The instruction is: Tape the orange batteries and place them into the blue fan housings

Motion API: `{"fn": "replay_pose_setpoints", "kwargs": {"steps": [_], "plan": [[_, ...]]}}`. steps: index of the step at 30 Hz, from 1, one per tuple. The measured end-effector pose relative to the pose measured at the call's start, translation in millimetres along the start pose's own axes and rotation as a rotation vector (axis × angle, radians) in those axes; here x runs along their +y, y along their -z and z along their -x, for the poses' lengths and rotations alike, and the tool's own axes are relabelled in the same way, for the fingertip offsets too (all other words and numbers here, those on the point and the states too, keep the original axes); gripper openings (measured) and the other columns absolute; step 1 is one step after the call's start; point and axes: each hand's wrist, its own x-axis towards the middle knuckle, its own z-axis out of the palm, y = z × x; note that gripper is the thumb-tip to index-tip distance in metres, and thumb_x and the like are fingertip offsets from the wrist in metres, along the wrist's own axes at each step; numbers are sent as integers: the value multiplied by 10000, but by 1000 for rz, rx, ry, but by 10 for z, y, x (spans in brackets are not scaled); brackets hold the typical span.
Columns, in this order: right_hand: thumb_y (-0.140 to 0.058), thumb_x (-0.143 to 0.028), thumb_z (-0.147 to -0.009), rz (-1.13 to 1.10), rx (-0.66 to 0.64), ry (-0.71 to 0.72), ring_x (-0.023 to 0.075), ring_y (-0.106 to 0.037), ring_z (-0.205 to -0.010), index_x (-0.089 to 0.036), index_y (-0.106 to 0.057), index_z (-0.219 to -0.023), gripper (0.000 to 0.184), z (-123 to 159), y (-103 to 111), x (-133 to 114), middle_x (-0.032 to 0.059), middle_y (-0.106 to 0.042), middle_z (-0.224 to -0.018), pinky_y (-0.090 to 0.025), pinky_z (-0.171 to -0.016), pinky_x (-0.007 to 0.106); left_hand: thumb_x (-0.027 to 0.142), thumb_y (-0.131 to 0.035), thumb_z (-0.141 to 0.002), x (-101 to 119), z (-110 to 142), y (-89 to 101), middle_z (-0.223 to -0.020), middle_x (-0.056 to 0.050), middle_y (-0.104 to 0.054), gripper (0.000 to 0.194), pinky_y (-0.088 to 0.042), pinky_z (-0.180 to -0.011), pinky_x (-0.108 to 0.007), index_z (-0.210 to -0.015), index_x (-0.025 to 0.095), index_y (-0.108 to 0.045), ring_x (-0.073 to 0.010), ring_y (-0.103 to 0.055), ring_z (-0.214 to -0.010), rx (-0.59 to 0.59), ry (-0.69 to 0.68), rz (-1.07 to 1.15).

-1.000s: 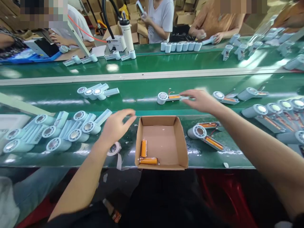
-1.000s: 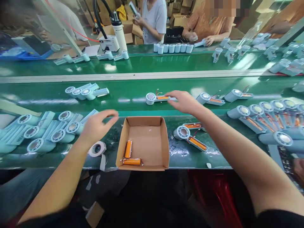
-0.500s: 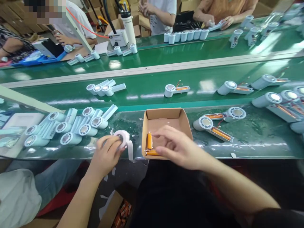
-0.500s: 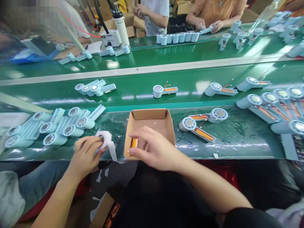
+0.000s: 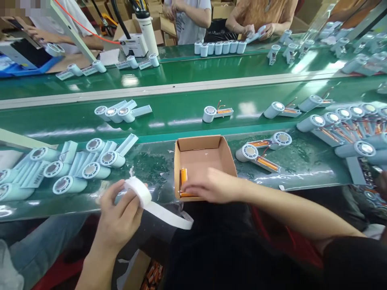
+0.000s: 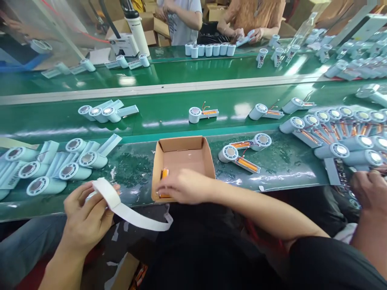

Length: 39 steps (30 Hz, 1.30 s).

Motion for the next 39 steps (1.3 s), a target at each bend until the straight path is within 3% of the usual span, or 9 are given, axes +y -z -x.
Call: {"fn": "replay_pose_setpoints", "kwargs": {"steps": [4, 8, 12, 18, 22, 27, 33, 35, 39], "plan": [[-597, -141, -1070, 513, -123, 92, 259, -677, -1191, -167, -778, -1186, 216, -332, 51, 293, 134, -787, -1213, -536, -979, 377, -25, -663, -885, 178, -114, -33, -974, -108, -774, 274, -618, -1009, -529, -1076, 172, -667, -375, -616, -1310, -22, -48, 23], [-632, -200, -1063, 667, -182, 120, 278, -657, -1138, -195, -780, -1075, 148, -353, 44, 411, 143, -745, -1193, -528, -864, 373, -39, -643, -898, 280, -239, -24, -969, -111, -759, 245, -626, -981, -516, -1071, 133, -667, -354, -653, -1203, -44, -97, 31], [-686, -197, -1024, 307, -153, -28, 244, -720, -1003, -183, -746, -1178, 167, -162, 184, 402, 114, -785, -1127, -541, -810, 340, -75, -577, -898, 315, -280, 24, -984, -101, -764, 289, -618, -1007, -530, -1077, 119, -694, -328, -658, -1164, -110, -140, 47], [-909, -515, -817, -413, 288, -152, 204, -752, -888, -181, -819, -1193, 510, 17, 362, 61, 46, -822, -1000, -594, -791, 298, -87, -503, -900, 369, -417, 99, -1085, -67, -766, 419, -606, -1022, -516, -1127, 158, -756, -297, -686, -1151, -248, -299, -26], [-911, -570, -796, -460, 224, -223, 191, -742, -800, -166, -860, -1153, 542, 68, 352, -181, 45, -829, -914, -566, -725, 272, -50, -515, -936, 429, -597, 138, -1035, -40, -756, 396, -614, -931, -429, -1128, 187, -767, -308, -669, -1184, -261, -372, -108], [-910, -452, -815, -623, 228, -292, 264, -797, -959, -194, -854, -1181, 451, 179, 219, -166, 22, -852, -964, -606, -866, 322, -29, -523, -964, 532, -778, 187, -1022, -47, -753, 359, -615, -929, -419, -1112, 175, -779, -302, -686, -1167, -299, -388, -166], [-1007, -459, -647, -1238, 914, -327, 286, -809, -1014, -220, -841, -1106, 544, 99, -378, -217, 63, -857, -1034, -685, -904, 434, -22, -631, -935, 594, -938, 193, -1168, -106, -780, 379, -652, -873, -433, -1280, 90, -743, -456, -617, -1384, -217, -329, -160], [-1018, -446, -633, -1309, 1039, -310, 283, -811, -1005, -239, -843, -1098, 538, 81, -471, -259, 56, -857, -1057, -694, -906, 449, -19, -632, -942, 589, -958, 178, -1202, -105, -783, 411, -661, -904, -429, -1306, 139, -743, -459, -551, -1480, -188, -273, -114], [-997, -414, -665, -1170, 719, -318, 300, -811, -1025, -216, -873, -1069, 466, 230, -222, -228, 34, -857, -990, -674, -971, 457, -30, -558, -969, 583, -1019, 162, -1185, -81, -796, 448, -675, -948, -409, -1297, 205, -753, -383, -586, -1476, -242, -302, -15]]}}
